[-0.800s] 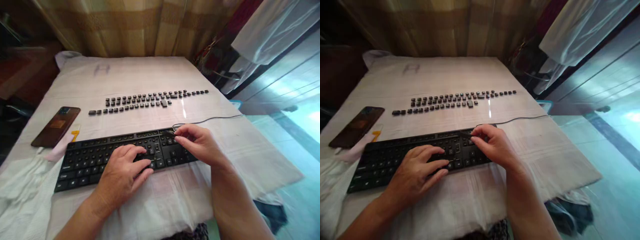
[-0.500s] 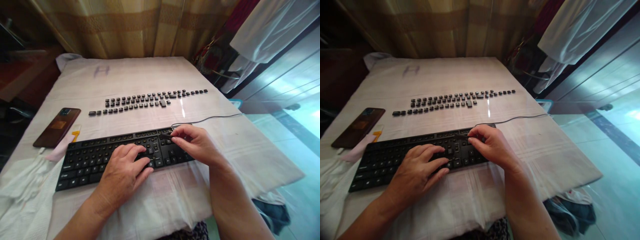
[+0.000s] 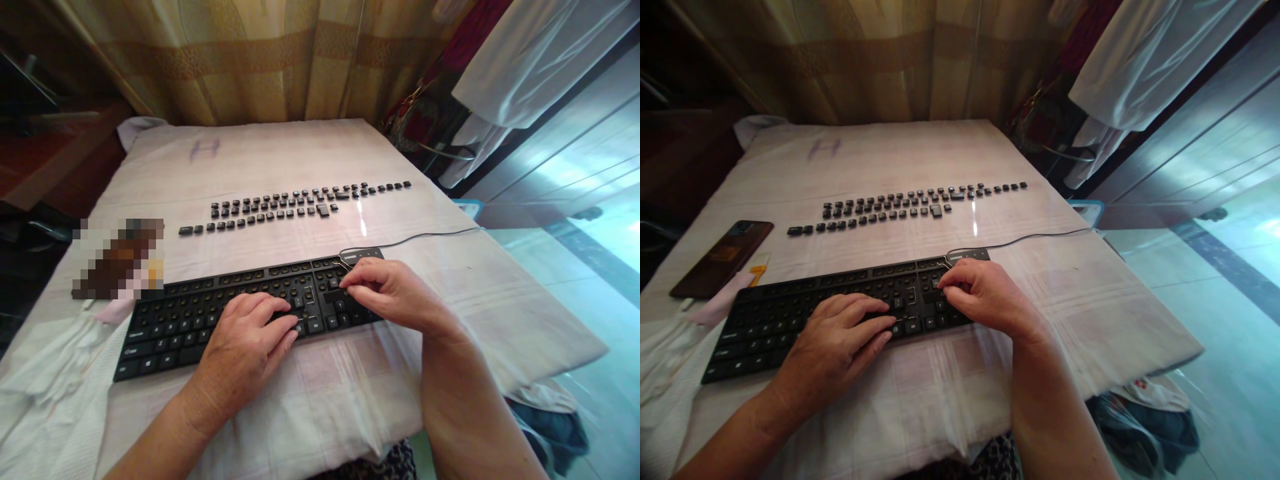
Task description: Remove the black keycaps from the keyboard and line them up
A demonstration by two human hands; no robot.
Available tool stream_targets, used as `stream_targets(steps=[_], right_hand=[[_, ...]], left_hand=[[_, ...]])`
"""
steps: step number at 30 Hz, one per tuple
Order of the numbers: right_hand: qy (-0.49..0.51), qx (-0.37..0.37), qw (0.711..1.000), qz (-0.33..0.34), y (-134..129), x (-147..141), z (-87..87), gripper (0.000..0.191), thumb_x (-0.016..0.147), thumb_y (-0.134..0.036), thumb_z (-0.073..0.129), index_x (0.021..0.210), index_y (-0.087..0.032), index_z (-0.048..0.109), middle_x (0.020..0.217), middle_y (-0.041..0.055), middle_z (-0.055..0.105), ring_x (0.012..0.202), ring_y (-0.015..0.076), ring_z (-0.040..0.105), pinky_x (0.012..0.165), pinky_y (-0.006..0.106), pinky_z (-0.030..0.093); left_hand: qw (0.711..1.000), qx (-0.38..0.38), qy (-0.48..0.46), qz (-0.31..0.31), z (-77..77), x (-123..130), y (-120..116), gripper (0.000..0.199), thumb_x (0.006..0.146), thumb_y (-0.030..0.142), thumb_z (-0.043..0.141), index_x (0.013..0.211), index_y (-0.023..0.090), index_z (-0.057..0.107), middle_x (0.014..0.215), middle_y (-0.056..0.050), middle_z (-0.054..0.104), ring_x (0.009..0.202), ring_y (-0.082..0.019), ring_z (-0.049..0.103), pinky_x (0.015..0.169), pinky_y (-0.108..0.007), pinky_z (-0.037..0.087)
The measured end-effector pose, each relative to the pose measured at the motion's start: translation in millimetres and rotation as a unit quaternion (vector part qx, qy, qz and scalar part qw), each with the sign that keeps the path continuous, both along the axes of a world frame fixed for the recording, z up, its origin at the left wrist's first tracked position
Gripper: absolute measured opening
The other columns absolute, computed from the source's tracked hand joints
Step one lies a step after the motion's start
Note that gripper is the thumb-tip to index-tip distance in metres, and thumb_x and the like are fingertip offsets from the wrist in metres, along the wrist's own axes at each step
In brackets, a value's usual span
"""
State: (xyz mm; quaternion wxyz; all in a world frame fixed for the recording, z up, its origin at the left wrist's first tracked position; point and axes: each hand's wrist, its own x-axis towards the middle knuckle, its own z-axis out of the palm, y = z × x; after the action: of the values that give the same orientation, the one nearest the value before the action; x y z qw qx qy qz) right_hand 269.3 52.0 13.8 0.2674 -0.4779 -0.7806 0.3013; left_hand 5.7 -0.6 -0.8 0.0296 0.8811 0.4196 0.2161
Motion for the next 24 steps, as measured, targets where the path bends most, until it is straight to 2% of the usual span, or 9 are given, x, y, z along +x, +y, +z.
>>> stream_targets(steps=[7, 10, 12, 14, 18, 21, 24], right_hand=[[-0.059, -0.005, 0.998, -0.023, -1, 11, -1.7, 0.021, 0.083, -0.021, 0.056, 0.086, -0.023, 0.077, 0.082, 0.0028, 0.073, 0.075, 0.0166, 0.066, 0.069, 0.027, 0.049], [-0.067, 0.033, 0.993, -0.092, 1, 21, -1.8, 0.020, 0.086, -0.025, 0.055, 0.086, -0.022, 0.075, 0.081, 0.0031, 0.072, 0.076, 0.0173, 0.066, 0.070, 0.028, 0.048], [-0.107, 0.046, 0.981, -0.154, 5, 29, -1.1, 0.016, 0.085, -0.025, 0.057, 0.085, -0.022, 0.072, 0.080, 0.0027, 0.072, 0.072, 0.0176, 0.065, 0.067, 0.029, 0.047], [-0.164, 0.034, 0.969, -0.184, 7, 33, 0.4, 0.011, 0.083, -0.024, 0.060, 0.086, -0.022, 0.071, 0.079, 0.0019, 0.072, 0.069, 0.0174, 0.064, 0.064, 0.028, 0.045], [-0.250, 0.000, 0.958, -0.140, 5, 28, 3.8, 0.010, 0.080, -0.026, 0.068, 0.090, -0.022, 0.069, 0.082, 0.0011, 0.071, 0.071, 0.0177, 0.064, 0.064, 0.028, 0.043], [-0.284, 0.027, 0.953, -0.099, 0, 14, 5.8, 0.017, 0.081, -0.028, 0.069, 0.096, -0.022, 0.068, 0.091, 0.0030, 0.070, 0.077, 0.0185, 0.064, 0.067, 0.028, 0.043], [-0.312, 0.047, 0.946, -0.078, -1, 3, 7.9, 0.012, 0.083, -0.026, 0.066, 0.094, -0.020, 0.068, 0.094, 0.0050, 0.068, 0.078, 0.0186, 0.063, 0.068, 0.028, 0.042]], left_hand=[[0.999, 0.017, -0.026, -0.031, -4.6, -6, -5, 0.020, 0.095, 0.023, 0.053, 0.103, 0.023, 0.072, 0.104, -0.004, 0.073, 0.098, -0.023, 0.061, 0.090, -0.042, 0.043], [0.998, 0.032, -0.049, -0.030, -10.1, -6, -6, 0.020, 0.094, 0.020, 0.054, 0.102, 0.022, 0.072, 0.103, -0.004, 0.073, 0.099, -0.022, 0.060, 0.091, -0.041, 0.043], [0.997, 0.038, -0.064, -0.021, -14.3, -6, -6, 0.019, 0.094, 0.020, 0.054, 0.101, 0.022, 0.072, 0.104, -0.004, 0.072, 0.100, -0.022, 0.060, 0.092, -0.041, 0.042], [0.996, 0.045, -0.074, -0.018, -17.8, -6, -6, 0.020, 0.095, 0.021, 0.053, 0.101, 0.022, 0.072, 0.103, -0.004, 0.072, 0.100, -0.022, 0.060, 0.093, -0.040, 0.042], [0.994, 0.064, -0.081, -0.022, -21.3, -7, -6, 0.021, 0.096, 0.021, 0.051, 0.102, 0.023, 0.071, 0.102, -0.003, 0.072, 0.099, -0.021, 0.061, 0.093, -0.039, 0.043], [0.994, 0.074, -0.077, -0.022, -21.8, -8, -6, 0.022, 0.095, 0.021, 0.051, 0.103, 0.024, 0.071, 0.101, -0.004, 0.072, 0.097, -0.021, 0.062, 0.092, -0.039, 0.044], [0.994, 0.076, -0.070, -0.024, -21.6, -9, -8, 0.021, 0.095, 0.021, 0.051, 0.104, 0.023, 0.071, 0.101, -0.004, 0.073, 0.097, -0.022, 0.063, 0.091, -0.040, 0.045]])
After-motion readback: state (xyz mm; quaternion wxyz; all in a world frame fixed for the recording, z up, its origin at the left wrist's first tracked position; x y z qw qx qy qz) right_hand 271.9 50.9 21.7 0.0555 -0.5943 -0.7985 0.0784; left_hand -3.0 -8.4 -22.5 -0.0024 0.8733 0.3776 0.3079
